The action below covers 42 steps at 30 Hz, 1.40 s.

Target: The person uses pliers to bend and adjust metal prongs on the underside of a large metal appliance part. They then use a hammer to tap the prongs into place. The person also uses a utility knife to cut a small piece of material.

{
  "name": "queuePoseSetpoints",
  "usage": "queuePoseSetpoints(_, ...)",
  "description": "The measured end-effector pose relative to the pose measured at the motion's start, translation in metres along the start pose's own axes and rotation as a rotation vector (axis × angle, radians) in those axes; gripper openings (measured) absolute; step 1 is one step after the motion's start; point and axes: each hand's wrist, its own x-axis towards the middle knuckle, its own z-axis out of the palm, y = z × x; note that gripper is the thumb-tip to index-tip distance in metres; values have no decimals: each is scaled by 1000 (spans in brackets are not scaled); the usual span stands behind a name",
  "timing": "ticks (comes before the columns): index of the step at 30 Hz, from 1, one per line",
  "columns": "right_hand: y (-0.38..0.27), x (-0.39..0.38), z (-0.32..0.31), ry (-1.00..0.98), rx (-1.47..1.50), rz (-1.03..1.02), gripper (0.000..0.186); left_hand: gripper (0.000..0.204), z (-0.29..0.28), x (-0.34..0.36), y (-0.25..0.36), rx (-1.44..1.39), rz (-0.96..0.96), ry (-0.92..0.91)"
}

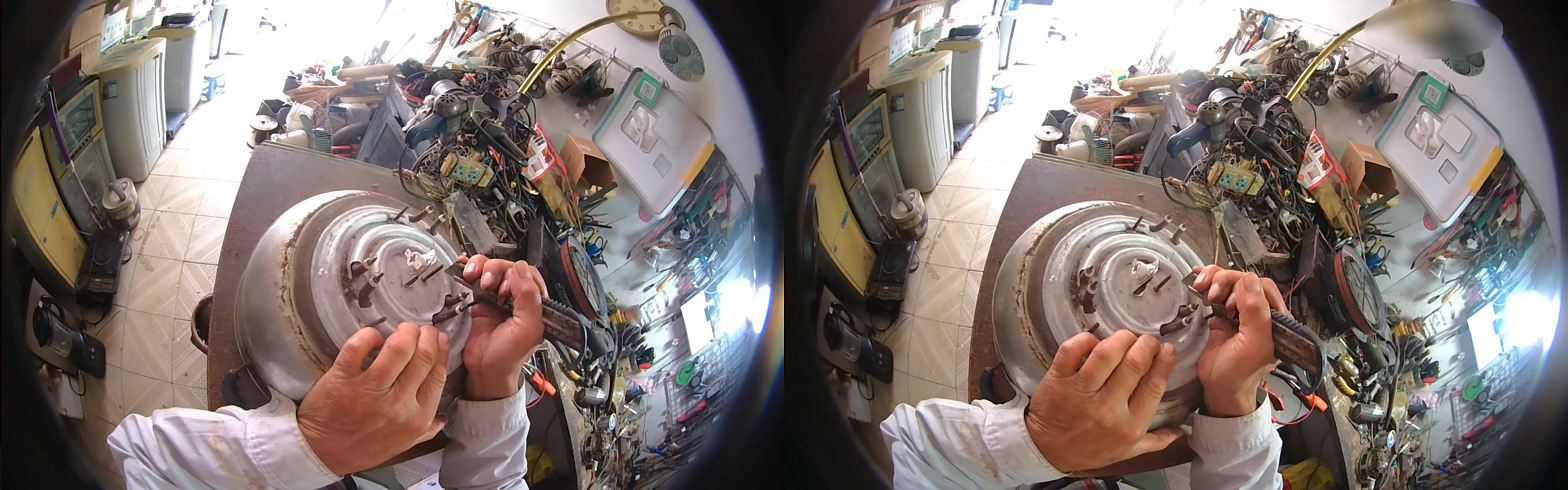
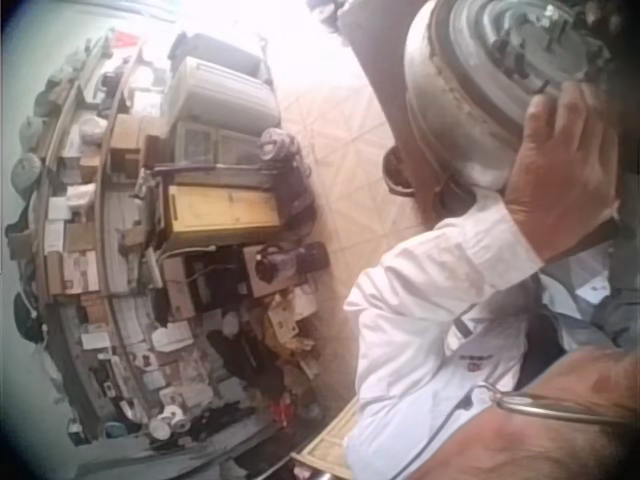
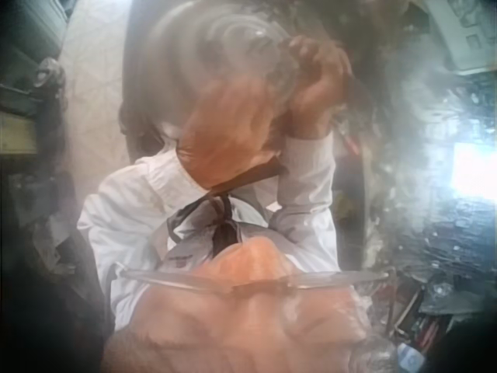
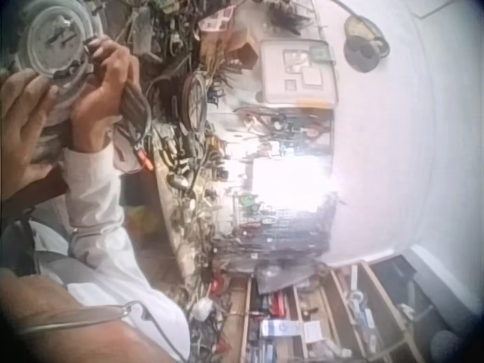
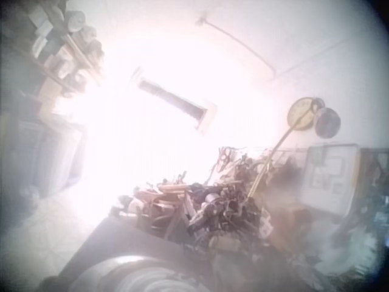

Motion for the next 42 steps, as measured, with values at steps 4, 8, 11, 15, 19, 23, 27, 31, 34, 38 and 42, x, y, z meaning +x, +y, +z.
queuePoseSetpoints(4, -1, 0, 3, -6, -65, -28, 29, 77, 1, 0, 0, -9, 3, 16)
queuePoseSetpoints(8, -2, 1, 3, -5, -27, -13, 27, 76, 1, 0, 0, -18, 3, 25)
queuePoseSetpoints(11, -1, 1, 2, 4, -2, 0, 26, 75, 0, 1, 0, -29, 3, 20)
queuePoseSetpoints(15, -3, 3, 2, 2, 11, 9, 24, 74, -1, 1, 0, -41, -4, 11)
queuePoseSetpoints(19, -3, 3, 2, 20, 16, 13, 24, 74, -1, 2, 0, -45, -3, 7)
queuePoseSetpoints(23, -4, 2, 4, 23, 22, -5, 24, 75, -3, 1, 0, -22, -3, 13)
queuePoseSetpoints(27, -3, 0, 2, 33, 16, -32, 26, 75, -3, 2, 0, -36, -6, 3)
queuePoseSetpoints(31, -5, -2, 2, 83, -10, -27, 27, 75, -4, 2, 2, -43, -16, 3)
queuePoseSetpoints(34, -5, -3, 0, 57, -4, -43, 27, 76, -5, 1, 2, -44, -15, -1)
queuePoseSetpoints(38, -7, -7, 1, 66, 21, -37, 29, 76, -4, 0, 3, -38, -21, 1)
queuePoseSetpoints(42, -7, -10, 2, 85, 43, -23, 30, 77, -3, 0, 4, -42, -21, 21)
